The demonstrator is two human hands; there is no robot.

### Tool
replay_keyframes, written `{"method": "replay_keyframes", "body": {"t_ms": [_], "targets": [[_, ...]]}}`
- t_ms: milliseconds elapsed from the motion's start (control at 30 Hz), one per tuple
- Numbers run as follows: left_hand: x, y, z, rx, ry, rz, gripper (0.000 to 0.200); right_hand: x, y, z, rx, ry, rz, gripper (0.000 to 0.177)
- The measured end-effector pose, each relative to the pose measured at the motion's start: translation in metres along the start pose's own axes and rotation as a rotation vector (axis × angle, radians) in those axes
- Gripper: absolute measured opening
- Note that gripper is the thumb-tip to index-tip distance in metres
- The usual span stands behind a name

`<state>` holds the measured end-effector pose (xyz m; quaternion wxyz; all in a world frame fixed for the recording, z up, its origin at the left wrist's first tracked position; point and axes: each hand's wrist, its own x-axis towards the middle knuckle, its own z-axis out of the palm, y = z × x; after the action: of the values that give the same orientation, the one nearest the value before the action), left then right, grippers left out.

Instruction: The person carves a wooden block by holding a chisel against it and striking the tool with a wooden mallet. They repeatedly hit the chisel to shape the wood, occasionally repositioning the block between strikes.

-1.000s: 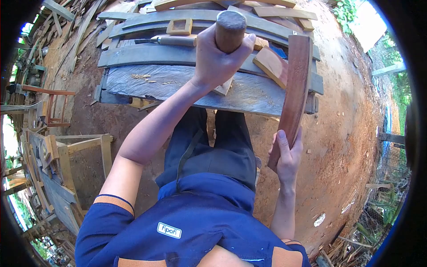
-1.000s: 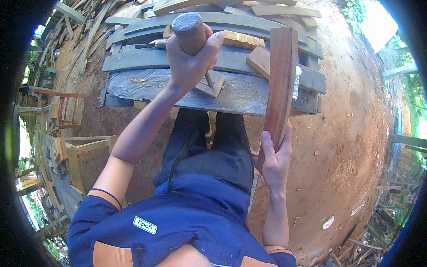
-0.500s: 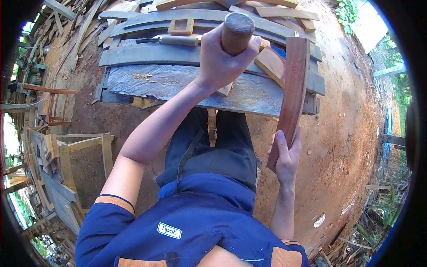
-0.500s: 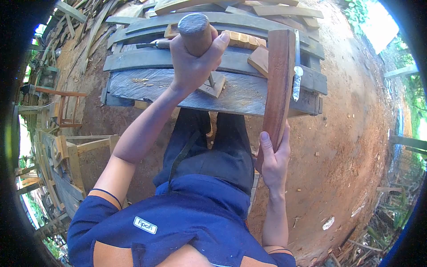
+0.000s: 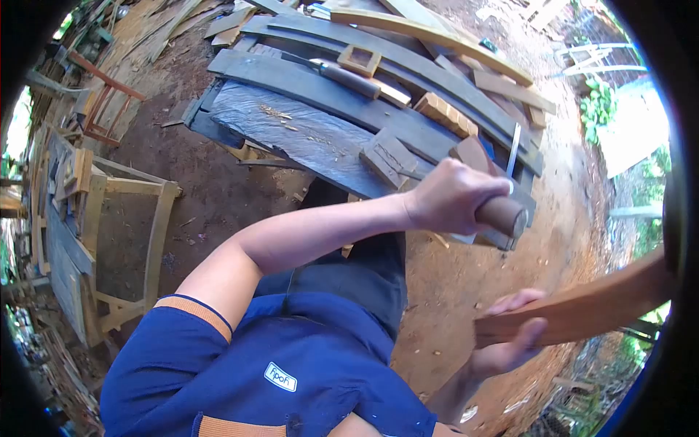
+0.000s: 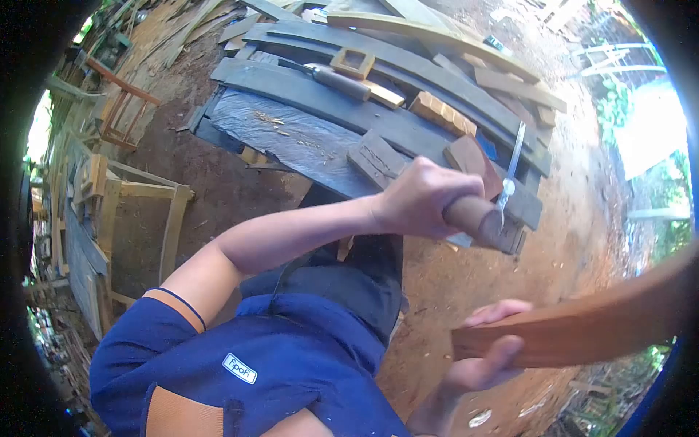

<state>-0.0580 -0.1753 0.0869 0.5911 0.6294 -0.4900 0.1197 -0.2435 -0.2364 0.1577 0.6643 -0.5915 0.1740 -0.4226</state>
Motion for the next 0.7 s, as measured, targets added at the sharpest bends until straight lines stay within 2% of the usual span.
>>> {"method": "replay_keyframes", "body": {"t_ms": [67, 100, 167, 233, 300, 367, 400, 433, 533, 567, 633, 700], "targets": [[0.000, 0.003, 0.001, 0.025, -0.030, 0.017, 0.029, -0.020, -0.004, -0.010, -0.624, -0.076, 0.318, 0.029], [-0.001, 0.004, 0.002, 0.023, -0.020, 0.018, 0.029, -0.025, -0.002, -0.020, -0.631, -0.081, 0.312, 0.029], [-0.001, 0.001, 0.002, 0.036, -0.050, 0.035, 0.031, -0.024, 0.005, -0.032, -0.774, -0.096, 0.061, 0.040], [-0.005, 0.000, 0.006, 0.052, -0.070, 0.030, 0.030, -0.009, 0.002, -0.036, -0.380, -0.145, -0.091, 0.039], [-0.008, 0.000, 0.010, 0.024, -0.083, 0.074, 0.025, -0.017, -0.002, -0.020, -0.193, -0.027, 0.013, 0.038], [-0.011, 0.004, 0.010, 0.034, -0.099, 0.065, 0.023, -0.028, -0.003, -0.027, -0.713, -0.210, 0.496, 0.047], [-0.014, 0.002, 0.012, 0.045, -0.132, 0.070, 0.023, -0.034, 0.006, -0.023, -0.659, -0.167, 0.301, 0.032], [-0.011, 0.001, 0.012, 0.066, -0.159, 0.075, 0.023, -0.027, 0.012, -0.024, -0.656, -0.170, 0.282, 0.032], [-0.016, -0.001, 0.013, 0.082, -0.160, 0.095, 0.024, -0.020, 0.018, -0.035, -0.151, -0.095, -0.007, 0.043], [-0.015, -0.001, 0.013, 0.067, -0.148, 0.102, 0.024, -0.023, 0.015, -0.036, -0.152, -0.094, -0.006, 0.043], [-0.014, -0.003, 0.009, 0.074, -0.149, 0.112, 0.024, -0.029, 0.007, -0.036, -0.579, -0.180, 0.447, 0.045], [-0.010, -0.006, 0.008, 0.083, -0.148, 0.140, 0.024, -0.030, 0.026, -0.037, -0.523, -0.144, 0.360, 0.045]]}}
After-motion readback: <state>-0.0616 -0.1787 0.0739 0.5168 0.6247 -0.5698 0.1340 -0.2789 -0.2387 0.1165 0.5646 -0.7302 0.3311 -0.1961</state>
